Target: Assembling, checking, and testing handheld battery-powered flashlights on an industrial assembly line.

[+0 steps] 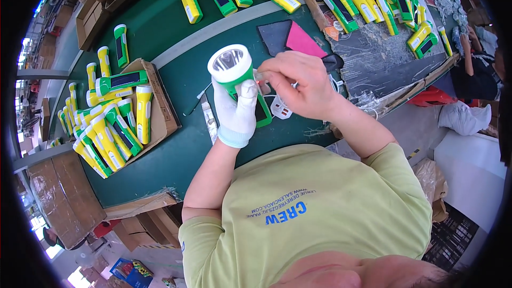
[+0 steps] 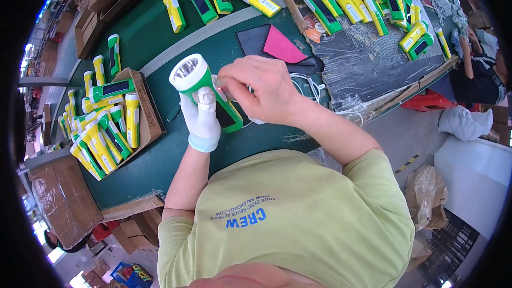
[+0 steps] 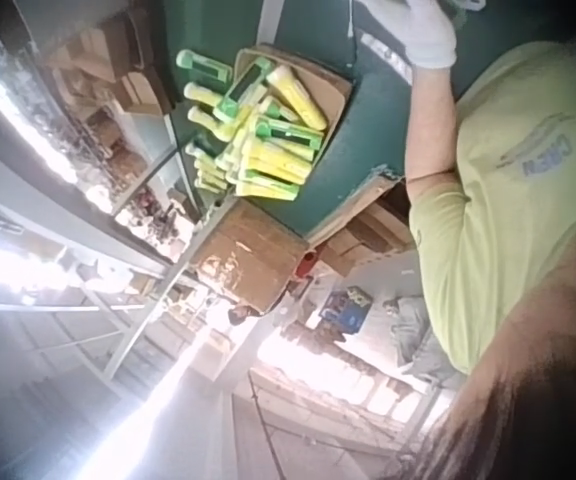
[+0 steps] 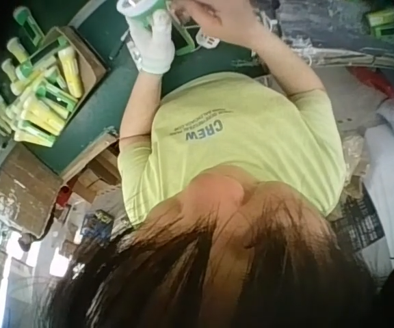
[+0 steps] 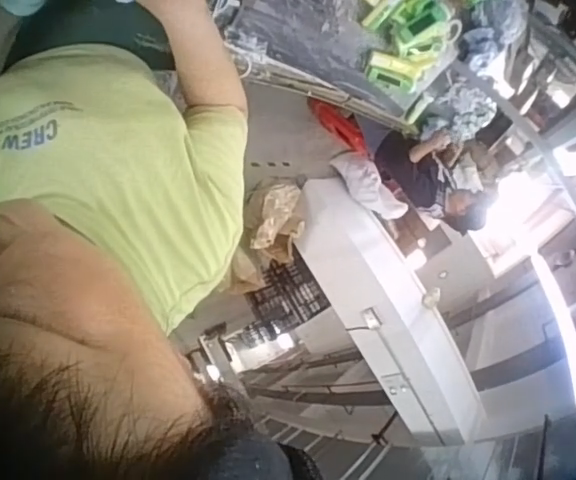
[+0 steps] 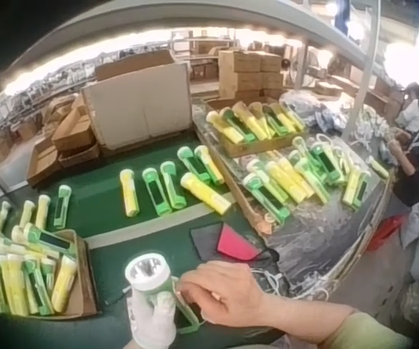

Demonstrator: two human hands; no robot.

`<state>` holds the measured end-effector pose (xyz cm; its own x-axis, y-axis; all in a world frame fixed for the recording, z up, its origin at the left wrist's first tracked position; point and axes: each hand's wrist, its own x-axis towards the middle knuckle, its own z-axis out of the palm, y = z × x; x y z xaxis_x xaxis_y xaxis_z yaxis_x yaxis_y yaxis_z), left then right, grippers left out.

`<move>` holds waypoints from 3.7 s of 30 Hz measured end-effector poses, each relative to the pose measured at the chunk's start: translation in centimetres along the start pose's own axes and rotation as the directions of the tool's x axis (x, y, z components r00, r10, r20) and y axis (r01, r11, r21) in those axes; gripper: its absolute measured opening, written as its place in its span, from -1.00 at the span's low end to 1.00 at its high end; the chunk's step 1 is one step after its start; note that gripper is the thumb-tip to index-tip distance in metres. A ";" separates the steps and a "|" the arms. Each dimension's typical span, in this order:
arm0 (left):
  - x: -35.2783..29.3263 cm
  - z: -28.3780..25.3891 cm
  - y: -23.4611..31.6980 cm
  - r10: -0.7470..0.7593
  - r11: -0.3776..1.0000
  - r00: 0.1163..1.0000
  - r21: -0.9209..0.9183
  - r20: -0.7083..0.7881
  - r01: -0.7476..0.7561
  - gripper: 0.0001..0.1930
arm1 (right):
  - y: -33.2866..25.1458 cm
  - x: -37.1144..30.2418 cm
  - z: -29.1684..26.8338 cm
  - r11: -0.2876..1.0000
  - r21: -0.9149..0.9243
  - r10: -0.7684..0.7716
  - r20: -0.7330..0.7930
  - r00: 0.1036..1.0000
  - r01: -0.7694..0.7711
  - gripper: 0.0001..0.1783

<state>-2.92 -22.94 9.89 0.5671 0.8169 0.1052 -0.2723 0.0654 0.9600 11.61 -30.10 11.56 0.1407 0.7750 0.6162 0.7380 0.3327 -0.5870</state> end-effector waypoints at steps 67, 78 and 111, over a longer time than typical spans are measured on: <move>5.2 -5.9 -2.5 -0.473 0.819 0.880 -0.347 0.043 0.457 -0.58 | 0.5 -0.4 -6.7 0.714 0.270 0.442 0.542 0.715 -0.646 -0.42; 2.4 -4.1 -2.5 -0.475 0.851 0.880 -0.250 0.011 0.462 -0.63 | -1.9 -1.7 1.3 0.972 -0.220 -0.015 0.288 0.957 0.081 -0.84; 0.5 -2.3 -1.4 -0.474 0.684 0.839 -0.489 0.266 0.541 -0.34 | -0.1 -0.2 0.8 0.715 0.449 0.473 0.253 0.844 -0.536 -0.85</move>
<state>-3.99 -21.29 8.01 0.8121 0.5019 -0.2975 -0.2592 0.7672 0.5867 10.95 -29.85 11.10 0.3014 0.9472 0.1094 0.1558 0.0643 -0.9857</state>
